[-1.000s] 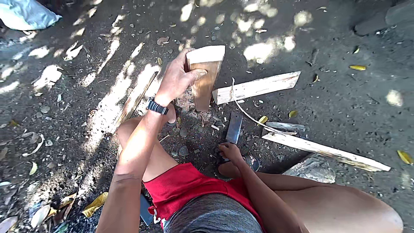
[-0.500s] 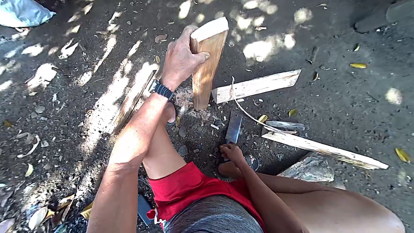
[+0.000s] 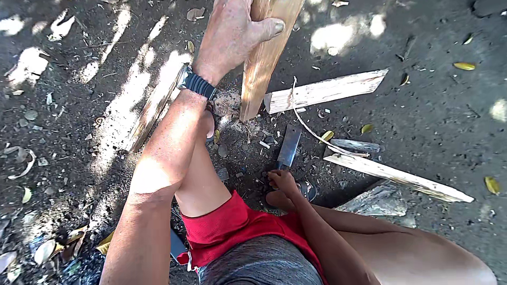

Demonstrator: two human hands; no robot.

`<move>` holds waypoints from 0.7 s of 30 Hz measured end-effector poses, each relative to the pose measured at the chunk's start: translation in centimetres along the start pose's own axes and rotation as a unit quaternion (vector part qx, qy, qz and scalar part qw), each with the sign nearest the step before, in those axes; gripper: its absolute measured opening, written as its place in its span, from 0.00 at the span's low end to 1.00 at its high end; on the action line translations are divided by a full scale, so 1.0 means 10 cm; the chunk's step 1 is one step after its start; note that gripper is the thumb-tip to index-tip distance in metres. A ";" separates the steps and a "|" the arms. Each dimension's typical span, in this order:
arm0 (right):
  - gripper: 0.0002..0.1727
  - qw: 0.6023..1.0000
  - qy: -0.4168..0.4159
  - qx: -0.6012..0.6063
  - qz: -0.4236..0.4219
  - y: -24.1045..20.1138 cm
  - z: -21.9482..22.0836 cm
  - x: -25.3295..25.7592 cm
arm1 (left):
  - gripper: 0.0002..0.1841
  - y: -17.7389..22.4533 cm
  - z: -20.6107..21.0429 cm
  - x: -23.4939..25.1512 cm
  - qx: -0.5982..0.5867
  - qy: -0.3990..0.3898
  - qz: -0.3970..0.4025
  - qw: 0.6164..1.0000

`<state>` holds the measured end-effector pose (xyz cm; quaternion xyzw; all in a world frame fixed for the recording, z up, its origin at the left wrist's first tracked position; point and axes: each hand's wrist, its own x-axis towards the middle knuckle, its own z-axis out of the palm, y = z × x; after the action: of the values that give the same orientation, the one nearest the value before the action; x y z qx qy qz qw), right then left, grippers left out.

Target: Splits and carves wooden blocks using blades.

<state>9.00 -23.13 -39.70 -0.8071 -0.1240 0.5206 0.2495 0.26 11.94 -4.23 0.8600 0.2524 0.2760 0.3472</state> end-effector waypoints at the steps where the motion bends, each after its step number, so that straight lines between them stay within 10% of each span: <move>1: 0.22 1.000 -0.001 0.001 -0.001 0.01 0.00 0.02 | 0.18 0.01 -0.01 -0.02 -0.011 -0.007 0.005 1.000; 21: 0.34 0.985 0.119 -0.104 0.075 0.19 -0.06 0.27 | 0.31 0.05 -0.18 -0.41 -0.153 -0.120 0.038 0.980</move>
<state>10.58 -23.67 -42.68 -0.8919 -0.0855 0.4222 0.1377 -3.74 9.89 -3.96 0.8326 0.1312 0.2186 0.4917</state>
